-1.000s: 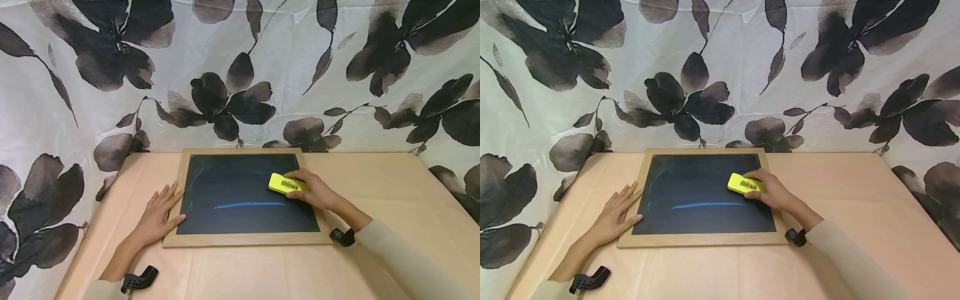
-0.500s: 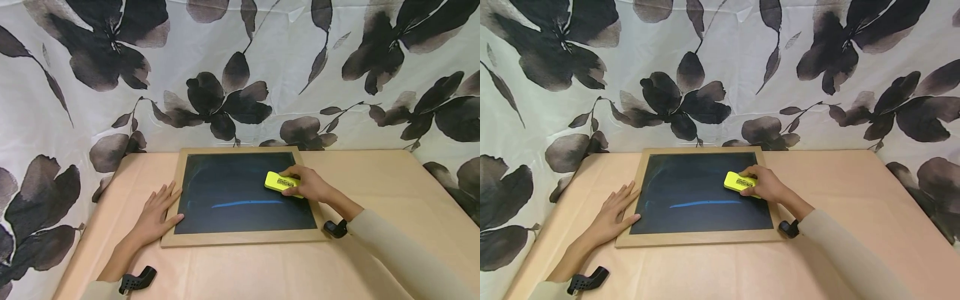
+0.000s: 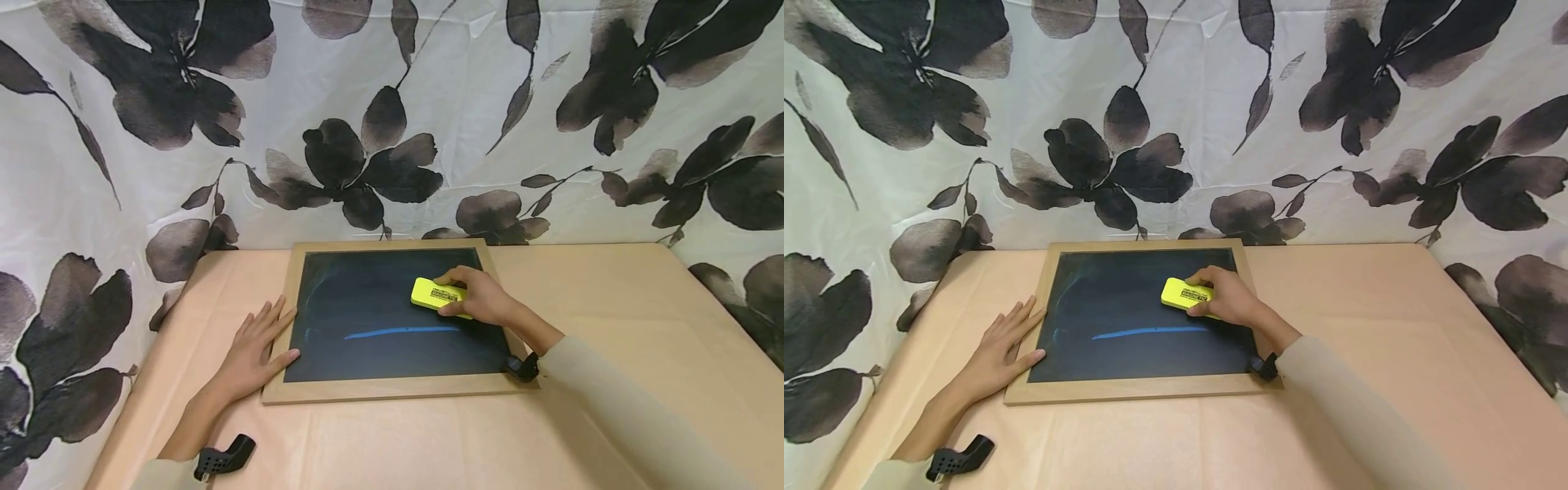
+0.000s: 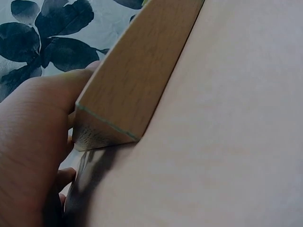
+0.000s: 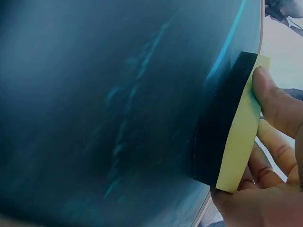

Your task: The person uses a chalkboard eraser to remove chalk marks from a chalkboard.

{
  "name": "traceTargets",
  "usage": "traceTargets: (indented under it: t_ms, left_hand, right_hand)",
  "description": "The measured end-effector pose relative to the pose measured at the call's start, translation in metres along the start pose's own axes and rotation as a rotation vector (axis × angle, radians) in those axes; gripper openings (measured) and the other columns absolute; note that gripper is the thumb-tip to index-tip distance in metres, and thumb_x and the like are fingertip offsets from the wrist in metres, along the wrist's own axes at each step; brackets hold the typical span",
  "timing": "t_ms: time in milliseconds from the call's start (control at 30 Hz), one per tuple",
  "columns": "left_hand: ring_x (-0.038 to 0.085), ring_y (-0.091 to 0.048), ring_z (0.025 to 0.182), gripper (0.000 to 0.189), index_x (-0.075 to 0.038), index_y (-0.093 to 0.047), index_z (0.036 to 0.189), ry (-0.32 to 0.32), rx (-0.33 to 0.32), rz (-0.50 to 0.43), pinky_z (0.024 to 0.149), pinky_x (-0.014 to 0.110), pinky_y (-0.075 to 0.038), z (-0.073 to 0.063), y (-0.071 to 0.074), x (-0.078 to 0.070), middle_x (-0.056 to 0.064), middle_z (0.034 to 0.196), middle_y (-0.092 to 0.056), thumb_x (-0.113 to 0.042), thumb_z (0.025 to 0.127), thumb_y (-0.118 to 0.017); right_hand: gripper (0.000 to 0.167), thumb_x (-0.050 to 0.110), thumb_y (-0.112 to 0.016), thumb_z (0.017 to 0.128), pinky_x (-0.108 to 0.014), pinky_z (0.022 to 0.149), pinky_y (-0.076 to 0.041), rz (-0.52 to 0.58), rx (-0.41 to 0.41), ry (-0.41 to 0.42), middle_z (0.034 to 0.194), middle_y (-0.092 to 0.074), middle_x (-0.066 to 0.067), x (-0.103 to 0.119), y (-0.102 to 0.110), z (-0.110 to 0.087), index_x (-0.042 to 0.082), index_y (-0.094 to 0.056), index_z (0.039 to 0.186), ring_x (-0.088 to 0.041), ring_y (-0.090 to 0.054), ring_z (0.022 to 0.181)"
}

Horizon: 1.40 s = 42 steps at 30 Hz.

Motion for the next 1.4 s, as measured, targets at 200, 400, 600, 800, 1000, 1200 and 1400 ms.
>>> traceTargets:
  t_ms: [200,400,600,800,1000,1200,1400]
  left_hand:
    - [0.041,-0.016,0.141,0.071,-0.011,-0.04,0.147,0.005,-0.003,0.002,0.11,0.061,-0.007,-0.002,0.001,0.001,0.016,0.156,-0.021,-0.038,0.087,-0.068]
    - [0.042,-0.016,0.141,0.071,-0.011,-0.04,0.147,-0.002,-0.006,-0.01,0.11,0.061,-0.007,-0.001,0.0,-0.001,0.017,0.155,-0.022,-0.037,0.087,-0.068]
    - [0.043,-0.017,0.14,0.071,-0.01,-0.041,0.146,-0.01,-0.014,-0.008,0.109,0.062,-0.007,0.0,0.001,-0.003,0.018,0.155,-0.023,-0.037,0.087,-0.068]
    - [0.043,-0.017,0.14,0.071,-0.01,-0.04,0.147,0.0,-0.006,0.005,0.11,0.061,-0.007,-0.001,0.001,-0.002,0.017,0.155,-0.022,-0.038,0.087,-0.068]
    - [0.043,-0.016,0.141,0.07,-0.01,-0.041,0.147,0.003,-0.008,0.013,0.11,0.061,-0.007,-0.002,0.003,-0.001,0.017,0.155,-0.022,-0.038,0.088,-0.067]
    - [0.042,-0.016,0.141,0.07,-0.011,-0.041,0.147,0.012,-0.006,0.012,0.11,0.061,-0.007,-0.001,0.001,0.001,0.016,0.156,-0.022,-0.038,0.088,-0.067]
    - [0.04,-0.014,0.142,0.07,-0.013,-0.039,0.148,0.026,0.018,0.014,0.111,0.06,-0.006,-0.001,-0.003,0.002,0.014,0.157,-0.019,-0.041,0.089,-0.065]
  right_hand:
    - [0.056,0.018,-0.084,0.074,-0.04,0.086,-0.045,0.005,0.015,0.031,0.112,-0.061,-0.009,0.015,-0.013,0.012,0.003,-0.063,0.124,-0.025,-0.055,0.097]
    - [0.055,0.017,-0.084,0.074,-0.04,0.089,-0.045,0.026,0.018,0.046,0.113,-0.061,-0.009,0.033,-0.029,0.026,0.002,-0.063,0.123,-0.024,-0.056,0.099]
    - [0.054,0.018,-0.084,0.074,-0.038,0.088,-0.046,0.038,0.015,0.063,0.113,-0.06,-0.008,0.052,-0.044,0.039,0.004,-0.064,0.123,-0.023,-0.056,0.099]
    - [0.054,0.018,-0.084,0.075,-0.036,0.089,-0.046,0.055,0.036,0.099,0.112,-0.06,-0.008,0.074,-0.063,0.052,0.004,-0.064,0.123,-0.022,-0.056,0.101]
    - [0.054,0.018,-0.083,0.075,-0.035,0.091,-0.046,0.052,0.058,0.12,0.114,-0.06,-0.009,0.098,-0.08,0.064,0.004,-0.063,0.123,-0.022,-0.056,0.103]
    - [0.054,0.019,-0.082,0.076,-0.033,0.089,-0.046,0.054,0.097,0.134,0.115,-0.058,-0.008,0.116,-0.096,0.073,0.004,-0.062,0.125,-0.021,-0.055,0.101]
    - [0.054,0.021,-0.082,0.077,-0.03,0.085,-0.045,0.026,0.118,0.187,0.112,-0.059,-0.007,0.127,-0.103,0.076,0.006,-0.063,0.125,-0.018,-0.055,0.094]
Point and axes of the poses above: each hand's wrist, its own z-axis towards the middle knuckle, its own y-axis out of the back of the hand, x = y × z, the point moved 8 cm from there along z, towards the middle knuckle
